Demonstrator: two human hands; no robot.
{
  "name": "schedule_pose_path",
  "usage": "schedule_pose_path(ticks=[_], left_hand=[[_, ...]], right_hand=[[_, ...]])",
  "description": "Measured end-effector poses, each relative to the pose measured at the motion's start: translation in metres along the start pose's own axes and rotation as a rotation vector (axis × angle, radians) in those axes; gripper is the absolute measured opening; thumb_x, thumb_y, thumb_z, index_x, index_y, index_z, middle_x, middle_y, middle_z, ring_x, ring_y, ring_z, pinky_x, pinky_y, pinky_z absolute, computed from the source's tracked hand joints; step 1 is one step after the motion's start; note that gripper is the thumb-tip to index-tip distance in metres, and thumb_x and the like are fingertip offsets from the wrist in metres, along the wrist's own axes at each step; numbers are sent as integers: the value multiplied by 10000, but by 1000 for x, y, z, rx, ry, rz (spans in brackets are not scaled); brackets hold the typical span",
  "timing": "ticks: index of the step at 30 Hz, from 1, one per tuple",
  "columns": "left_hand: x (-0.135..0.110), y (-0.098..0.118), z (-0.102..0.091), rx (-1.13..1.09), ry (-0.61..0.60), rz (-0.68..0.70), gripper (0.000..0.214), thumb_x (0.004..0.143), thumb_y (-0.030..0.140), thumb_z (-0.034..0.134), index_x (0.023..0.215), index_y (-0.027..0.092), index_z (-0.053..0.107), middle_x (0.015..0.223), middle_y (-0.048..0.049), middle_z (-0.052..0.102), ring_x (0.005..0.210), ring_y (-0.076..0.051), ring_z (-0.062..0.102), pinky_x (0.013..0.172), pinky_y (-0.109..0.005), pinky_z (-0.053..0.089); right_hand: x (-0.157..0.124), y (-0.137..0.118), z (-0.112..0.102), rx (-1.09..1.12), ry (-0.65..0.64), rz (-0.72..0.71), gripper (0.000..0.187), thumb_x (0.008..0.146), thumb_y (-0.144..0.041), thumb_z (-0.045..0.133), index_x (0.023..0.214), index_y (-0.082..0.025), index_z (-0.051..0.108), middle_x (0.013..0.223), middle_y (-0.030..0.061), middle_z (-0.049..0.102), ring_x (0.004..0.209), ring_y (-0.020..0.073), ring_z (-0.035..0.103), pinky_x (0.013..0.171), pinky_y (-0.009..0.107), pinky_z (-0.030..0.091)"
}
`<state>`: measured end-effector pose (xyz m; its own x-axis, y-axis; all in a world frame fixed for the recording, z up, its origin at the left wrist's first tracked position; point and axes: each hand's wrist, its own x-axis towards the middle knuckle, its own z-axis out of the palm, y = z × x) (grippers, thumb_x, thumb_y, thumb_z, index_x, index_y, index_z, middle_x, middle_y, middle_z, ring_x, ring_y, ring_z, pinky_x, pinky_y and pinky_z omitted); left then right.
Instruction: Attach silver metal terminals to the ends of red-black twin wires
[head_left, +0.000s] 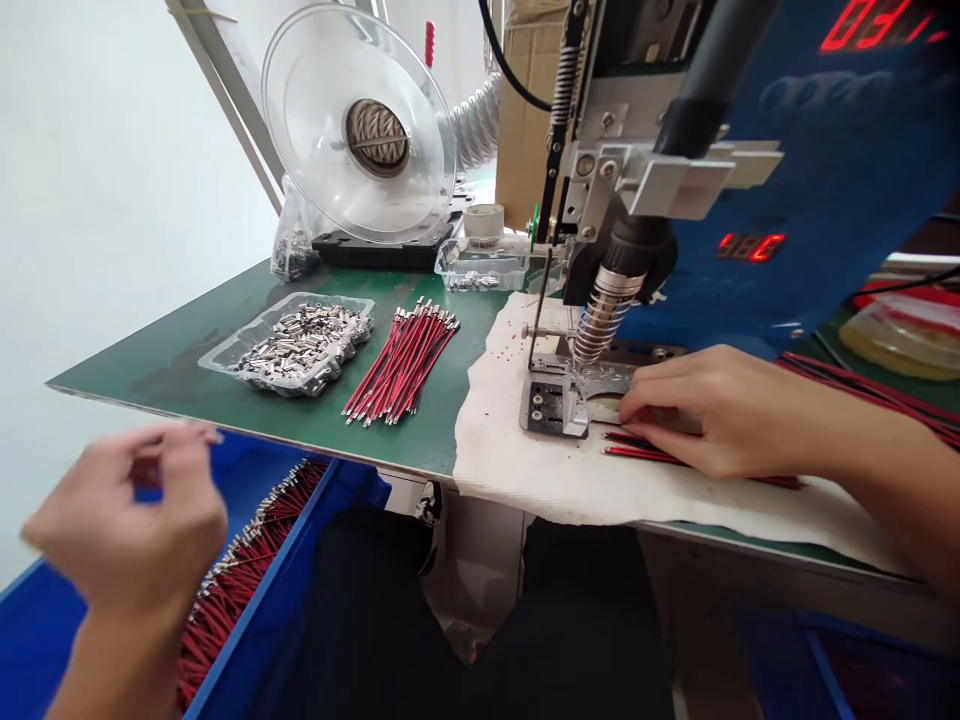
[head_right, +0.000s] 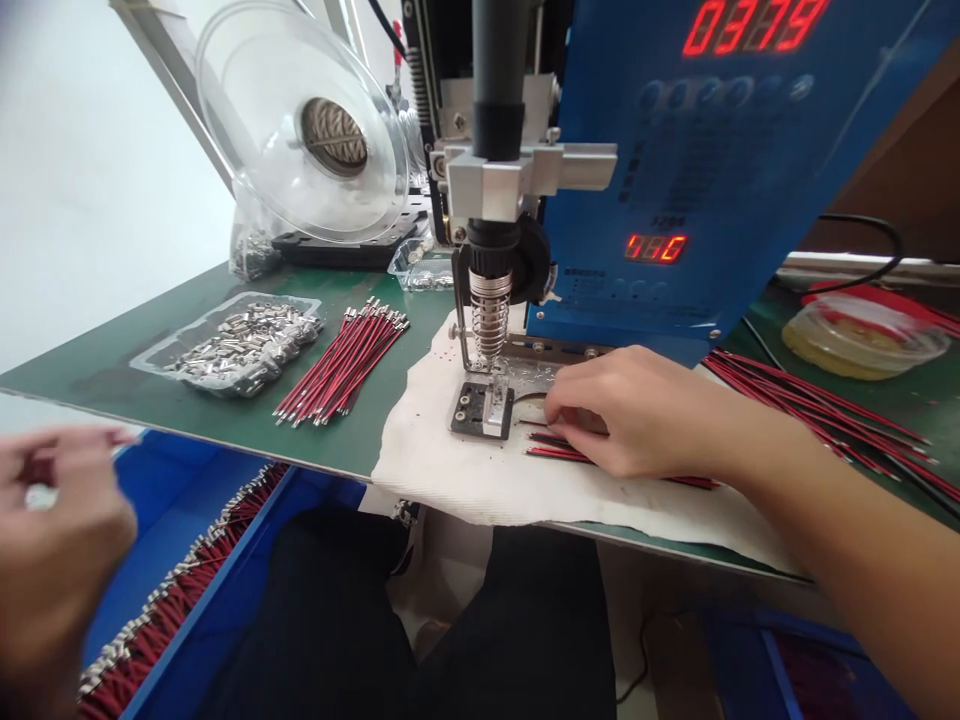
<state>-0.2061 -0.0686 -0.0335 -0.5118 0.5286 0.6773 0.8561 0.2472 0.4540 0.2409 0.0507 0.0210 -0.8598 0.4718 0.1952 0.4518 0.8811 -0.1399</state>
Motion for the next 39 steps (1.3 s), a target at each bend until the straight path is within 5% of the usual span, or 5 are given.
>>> schedule_pose_path(ticks=[2,6,11,19,39], left_hand=[[39,27,6,56,8,91,454,884,504,587,1069,147,797,824,-73,698,769,-250,641,827,-387,527],[98,54,21,60,-331,27,451,797,502,704,1105,188,802,860,-40,721,776,-210,615,854,-375,536],[123,56,34,253,-672,-24,502,768,551,720,1149,234,804,1079,-47,773,836,-232,619,969,-455,504],[126,45,41,121,-683,-24,441,664,549,766,933,206,835,772,-7,754,740,-218,586,899,-413,503],[127,59,44,138,-761,138,199,828,314,769,963,176,819,869,-2,775,782,-183,615,819,-280,475]], right_hand=[[-1,0,0,-30,-8,-9,166,955,-213,559,903,-196,715,803,20,696,652,151,611,608,300,411],[-3,-1,-1,-44,14,-14,164,953,-229,558,916,-198,715,807,22,695,650,153,608,610,302,411],[-2,-4,-3,-24,68,-11,166,958,-260,569,927,-198,719,774,24,709,621,151,611,592,293,413],[-1,-1,0,43,58,6,204,995,-237,548,994,-187,745,870,72,745,716,183,656,647,315,452],[-1,-2,-2,67,49,67,174,969,-252,552,916,-198,708,830,49,706,711,166,622,650,293,455]])
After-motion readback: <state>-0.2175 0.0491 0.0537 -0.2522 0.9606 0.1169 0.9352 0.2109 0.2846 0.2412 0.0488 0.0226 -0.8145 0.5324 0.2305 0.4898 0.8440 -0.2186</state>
